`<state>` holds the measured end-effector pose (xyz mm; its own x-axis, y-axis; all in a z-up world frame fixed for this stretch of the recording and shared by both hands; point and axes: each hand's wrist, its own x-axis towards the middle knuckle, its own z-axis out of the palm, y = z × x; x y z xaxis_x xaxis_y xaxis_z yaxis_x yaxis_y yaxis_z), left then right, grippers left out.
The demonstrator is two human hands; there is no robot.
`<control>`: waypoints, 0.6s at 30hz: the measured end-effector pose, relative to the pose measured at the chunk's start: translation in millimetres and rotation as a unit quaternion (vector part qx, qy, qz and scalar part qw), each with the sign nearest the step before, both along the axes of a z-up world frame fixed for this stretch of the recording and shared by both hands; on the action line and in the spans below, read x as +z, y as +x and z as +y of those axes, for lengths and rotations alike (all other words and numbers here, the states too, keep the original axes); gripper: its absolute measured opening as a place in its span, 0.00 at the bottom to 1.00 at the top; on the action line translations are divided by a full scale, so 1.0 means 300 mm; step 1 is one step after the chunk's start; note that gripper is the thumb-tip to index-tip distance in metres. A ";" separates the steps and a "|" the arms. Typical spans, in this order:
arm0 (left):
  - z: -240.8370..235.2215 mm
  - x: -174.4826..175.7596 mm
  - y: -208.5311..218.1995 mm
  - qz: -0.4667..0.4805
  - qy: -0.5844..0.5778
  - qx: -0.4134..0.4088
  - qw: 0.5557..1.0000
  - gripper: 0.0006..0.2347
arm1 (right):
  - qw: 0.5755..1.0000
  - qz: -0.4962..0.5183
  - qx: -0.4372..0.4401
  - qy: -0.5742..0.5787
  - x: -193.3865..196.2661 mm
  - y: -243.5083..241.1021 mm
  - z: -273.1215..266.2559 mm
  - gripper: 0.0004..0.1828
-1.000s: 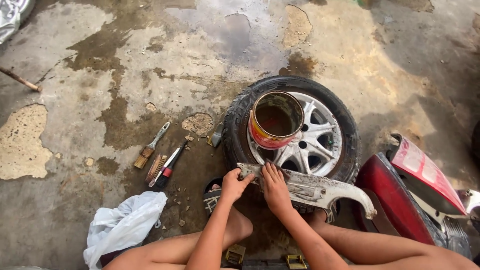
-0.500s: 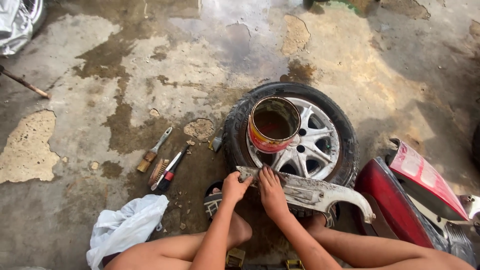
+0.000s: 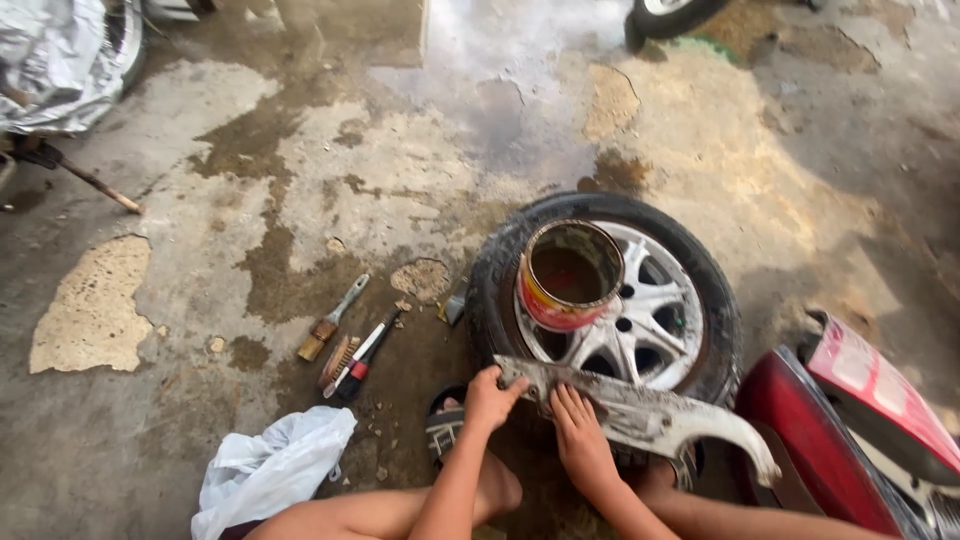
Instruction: The person sits on the ground and sands a white metal part using a sanding block. The part is held in the left hand while the right hand rubs the surface. Nearby items include a tire, a paint can, and brushes.
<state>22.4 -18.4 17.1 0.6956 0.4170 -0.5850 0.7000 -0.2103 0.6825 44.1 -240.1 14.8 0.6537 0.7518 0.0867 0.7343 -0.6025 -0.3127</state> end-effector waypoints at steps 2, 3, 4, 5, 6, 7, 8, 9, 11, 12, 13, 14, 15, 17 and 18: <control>0.033 0.063 0.018 0.011 -0.018 -0.004 1.000 0.39 | 1.000 0.000 0.007 0.013 -0.013 0.053 0.044 0.27; 0.030 0.091 0.009 0.028 -0.041 -0.016 0.999 0.39 | 1.000 0.005 0.006 0.021 -0.018 0.056 0.045 0.26; 0.026 0.094 0.011 0.029 -0.044 -0.023 0.998 0.39 | 1.000 0.006 -0.001 0.017 -0.021 0.080 0.077 0.26; 0.021 0.098 0.013 0.035 -0.038 -0.024 0.998 0.38 | 1.000 0.019 -0.007 0.001 -0.023 0.105 0.106 0.27; 0.030 0.103 0.013 0.041 -0.029 -0.019 0.999 0.37 | 0.999 0.031 -0.008 -0.014 -0.028 0.137 0.150 0.29; 0.024 0.093 0.011 0.040 -0.030 -0.021 0.999 0.37 | 0.999 0.031 -0.009 -0.015 -0.018 0.113 0.133 0.29; 0.022 0.085 0.012 0.033 -0.024 -0.019 0.999 0.37 | 0.999 0.032 -0.016 -0.003 -0.008 0.094 0.121 0.28; 0.022 0.077 0.013 0.025 -0.017 -0.017 0.999 0.37 | 0.999 0.033 -0.022 0.009 0.002 0.074 0.109 0.28; 0.021 0.095 0.008 0.031 -0.026 -0.015 0.999 0.38 | 1.000 0.025 -0.015 0.005 -0.014 0.016 0.043 0.28; 0.018 0.103 0.010 0.038 -0.034 -0.010 0.999 0.39 | 1.000 0.019 -0.007 0.001 -0.023 -0.007 0.008 0.28; 0.023 0.040 0.034 0.036 -0.035 -0.009 0.999 0.39 | 1.000 0.017 -0.006 0.000 0.003 0.045 0.048 0.28; 0.014 -0.030 0.025 -0.002 0.014 -0.010 1.000 0.38 | 0.999 0.033 -0.009 0.014 0.025 0.064 0.073 0.27; 0.003 -0.106 0.018 -0.039 0.062 -0.010 0.997 0.39 | 0.998 0.048 -0.014 0.027 0.040 0.085 0.098 0.27; -0.006 0.017 0.007 -0.055 0.030 0.005 0.998 0.27 | 0.998 0.036 -0.034 0.039 0.060 0.129 0.129 0.25; 0.014 0.075 0.009 -0.083 0.015 0.027 0.996 0.18 | 0.997 0.011 -0.049 0.066 0.057 0.154 0.164 0.24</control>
<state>25.0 -14.3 39.6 0.7584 0.4716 -0.4499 0.5881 -0.1976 0.7842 90.4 -191.0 32.0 0.7262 0.6674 0.1652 0.6660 -0.6232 -0.4099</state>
